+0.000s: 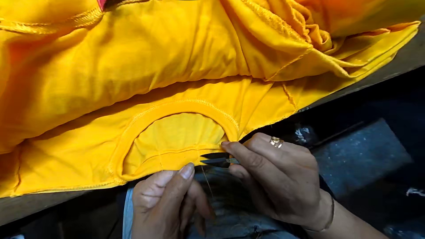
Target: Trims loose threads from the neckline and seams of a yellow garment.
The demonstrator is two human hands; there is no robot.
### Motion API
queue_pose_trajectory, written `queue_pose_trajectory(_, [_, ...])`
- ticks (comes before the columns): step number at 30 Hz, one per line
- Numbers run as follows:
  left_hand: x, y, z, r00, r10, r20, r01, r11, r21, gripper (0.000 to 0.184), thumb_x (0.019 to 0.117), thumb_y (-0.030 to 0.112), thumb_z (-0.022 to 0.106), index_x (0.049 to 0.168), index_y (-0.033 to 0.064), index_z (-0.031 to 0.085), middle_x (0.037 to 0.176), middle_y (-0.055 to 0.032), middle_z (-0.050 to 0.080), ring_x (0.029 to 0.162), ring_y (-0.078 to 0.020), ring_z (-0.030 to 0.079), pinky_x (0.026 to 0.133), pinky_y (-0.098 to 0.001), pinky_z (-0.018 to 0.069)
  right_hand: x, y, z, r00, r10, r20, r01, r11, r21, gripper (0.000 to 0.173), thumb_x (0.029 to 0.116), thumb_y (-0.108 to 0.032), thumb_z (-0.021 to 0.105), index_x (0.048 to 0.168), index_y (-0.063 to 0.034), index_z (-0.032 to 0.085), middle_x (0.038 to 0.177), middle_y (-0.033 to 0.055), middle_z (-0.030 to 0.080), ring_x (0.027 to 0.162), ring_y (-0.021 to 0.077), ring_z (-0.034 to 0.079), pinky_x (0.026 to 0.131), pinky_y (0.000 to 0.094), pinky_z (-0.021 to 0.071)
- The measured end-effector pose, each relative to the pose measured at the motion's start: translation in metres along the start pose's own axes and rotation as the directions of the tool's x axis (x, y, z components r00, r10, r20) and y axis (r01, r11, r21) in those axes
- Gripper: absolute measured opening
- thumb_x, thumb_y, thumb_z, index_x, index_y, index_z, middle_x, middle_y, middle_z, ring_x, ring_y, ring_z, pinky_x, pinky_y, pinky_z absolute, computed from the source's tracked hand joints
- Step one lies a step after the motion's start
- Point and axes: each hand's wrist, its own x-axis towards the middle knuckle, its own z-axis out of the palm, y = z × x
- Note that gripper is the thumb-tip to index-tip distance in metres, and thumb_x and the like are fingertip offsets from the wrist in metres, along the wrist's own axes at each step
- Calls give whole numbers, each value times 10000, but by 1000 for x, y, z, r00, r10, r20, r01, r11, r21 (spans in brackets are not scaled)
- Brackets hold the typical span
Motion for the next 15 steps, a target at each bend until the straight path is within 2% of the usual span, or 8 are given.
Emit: queue_pose_trajectory(15, [1,-3,-1,999,-44,-23,43,998,-42,414,1071,163,519,721,8,676,539,-55,579,425,-72,535,416,-227,490,0,-4,7,1000,10,-11,-10,1000,-22,294,1032,-207,544,1130,2,726,756,28,542,675,148,502,556,274,374])
